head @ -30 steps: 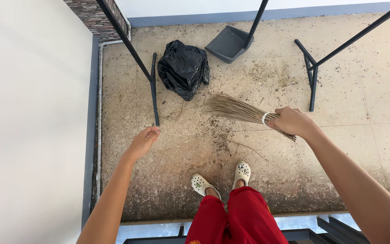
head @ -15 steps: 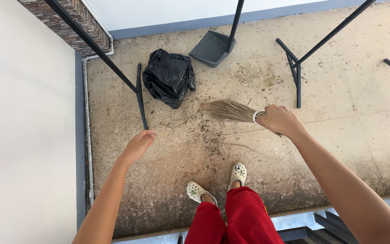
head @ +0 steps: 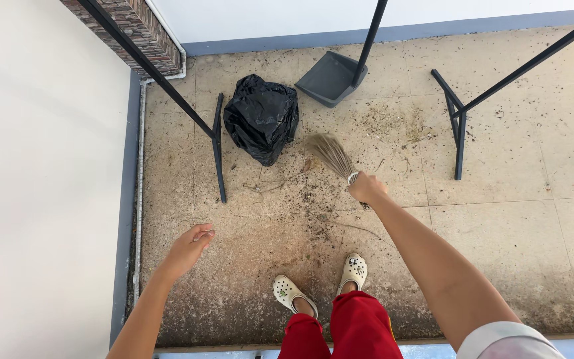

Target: The person picks up a trash bag and broom, then sweeps debris into a dustpan and empties it into the bag.

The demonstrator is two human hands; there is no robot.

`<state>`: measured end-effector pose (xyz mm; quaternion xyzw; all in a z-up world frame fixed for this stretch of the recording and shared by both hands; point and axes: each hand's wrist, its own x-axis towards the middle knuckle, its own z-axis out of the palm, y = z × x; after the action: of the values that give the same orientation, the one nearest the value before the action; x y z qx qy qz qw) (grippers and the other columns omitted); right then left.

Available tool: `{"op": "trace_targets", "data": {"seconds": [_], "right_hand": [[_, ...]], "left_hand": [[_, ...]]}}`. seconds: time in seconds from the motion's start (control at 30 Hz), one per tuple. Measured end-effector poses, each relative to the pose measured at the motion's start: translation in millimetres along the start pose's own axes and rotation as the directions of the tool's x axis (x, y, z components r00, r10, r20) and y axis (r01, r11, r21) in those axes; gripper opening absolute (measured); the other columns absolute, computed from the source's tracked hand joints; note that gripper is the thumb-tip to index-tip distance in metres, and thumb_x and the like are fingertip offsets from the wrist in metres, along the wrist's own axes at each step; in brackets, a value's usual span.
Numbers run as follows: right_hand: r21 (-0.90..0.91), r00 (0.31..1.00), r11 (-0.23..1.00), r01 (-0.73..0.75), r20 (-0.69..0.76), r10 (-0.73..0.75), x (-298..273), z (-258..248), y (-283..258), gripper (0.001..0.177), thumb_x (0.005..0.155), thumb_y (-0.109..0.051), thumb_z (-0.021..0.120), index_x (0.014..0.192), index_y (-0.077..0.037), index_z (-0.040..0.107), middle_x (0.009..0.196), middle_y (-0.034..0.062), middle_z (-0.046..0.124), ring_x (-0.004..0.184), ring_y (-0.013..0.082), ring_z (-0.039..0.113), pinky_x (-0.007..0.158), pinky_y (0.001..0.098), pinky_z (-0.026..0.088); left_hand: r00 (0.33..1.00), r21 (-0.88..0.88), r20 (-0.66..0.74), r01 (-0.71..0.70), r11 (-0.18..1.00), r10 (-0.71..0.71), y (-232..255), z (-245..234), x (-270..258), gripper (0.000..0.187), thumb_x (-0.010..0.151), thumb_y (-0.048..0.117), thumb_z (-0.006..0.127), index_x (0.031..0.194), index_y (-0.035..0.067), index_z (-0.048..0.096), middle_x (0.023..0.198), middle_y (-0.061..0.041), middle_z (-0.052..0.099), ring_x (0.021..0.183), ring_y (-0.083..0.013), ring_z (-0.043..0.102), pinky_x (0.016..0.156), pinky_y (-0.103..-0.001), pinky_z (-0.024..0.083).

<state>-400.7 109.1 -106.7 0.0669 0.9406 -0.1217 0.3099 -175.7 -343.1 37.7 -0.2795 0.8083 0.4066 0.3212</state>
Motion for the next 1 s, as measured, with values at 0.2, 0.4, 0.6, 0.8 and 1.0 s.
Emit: {"op": "trace_targets", "data": {"seconds": [0.2, 0.4, 0.6, 0.8, 1.0], "right_hand": [[0.011, 0.993, 0.999, 0.032, 0.117, -0.034, -24, -53, 3, 0.040, 0.092, -0.032, 0.060, 0.092, 0.005, 0.074, 0.082, 0.0165, 0.075, 0.076, 0.0279, 0.074, 0.061, 0.0443, 0.056], [-0.093, 0.992, 0.992, 0.081, -0.088, -0.089, -102, -178, -22, 0.032, 0.084, -0.034, 0.070, 0.091, -0.003, 0.071, 0.080, 0.0146, 0.075, 0.077, 0.0282, 0.074, 0.069, 0.0436, 0.058], [-0.175, 0.967, 0.978, 0.109, -0.208, -0.145, -122, -241, -26, 0.030, 0.080, -0.030, 0.071, 0.092, -0.003, 0.074, 0.084, 0.0155, 0.075, 0.083, 0.0307, 0.075, 0.076, 0.0447, 0.060], [-0.219, 0.944, 0.960, 0.174, -0.239, -0.226, -108, -288, -9, 0.038, 0.077, -0.029, 0.071, 0.104, -0.003, 0.074, 0.094, 0.0196, 0.076, 0.093, 0.0348, 0.075, 0.084, 0.0457, 0.060], [-0.232, 0.932, 0.942, 0.242, -0.213, -0.292, -95, -336, 14, 0.076, 0.076, -0.032, 0.074, 0.146, -0.017, 0.050, 0.099, 0.0182, 0.074, 0.099, 0.0354, 0.073, 0.088, 0.0462, 0.059]], "left_hand": [[0.999, 0.135, -0.032, -0.001, 0.991, 0.006, 26, 0, 17, 0.062, 0.096, 0.052, 0.054, 0.149, 0.019, 0.052, 0.133, -0.008, 0.069, 0.129, -0.0252, 0.062, 0.112, -0.045, 0.042], [0.967, 0.187, -0.016, -0.247, 0.951, 0.255, 90, 10, 51, 0.058, 0.095, 0.047, 0.054, 0.145, 0.017, 0.055, 0.134, -0.006, 0.069, 0.122, -0.0250, 0.065, 0.105, -0.043, 0.048], [0.931, 0.134, -0.016, -0.360, 0.923, 0.365, 148, 17, 73, 0.053, 0.098, 0.040, 0.057, 0.144, 0.015, 0.057, 0.133, -0.005, 0.070, 0.118, -0.0222, 0.068, 0.099, -0.038, 0.053], [0.894, 0.157, -0.097, -0.421, 0.893, 0.438, 209, 26, 97, 0.052, 0.097, 0.034, 0.058, 0.145, 0.014, 0.055, 0.132, -0.004, 0.070, 0.119, -0.0205, 0.066, 0.102, -0.038, 0.050], [0.871, 0.118, -0.191, -0.436, 0.892, 0.452, 299, 58, 104, 0.047, 0.099, 0.035, 0.060, 0.140, 0.012, 0.059, 0.130, -0.005, 0.069, 0.117, -0.0231, 0.065, 0.100, -0.040, 0.052]]}}
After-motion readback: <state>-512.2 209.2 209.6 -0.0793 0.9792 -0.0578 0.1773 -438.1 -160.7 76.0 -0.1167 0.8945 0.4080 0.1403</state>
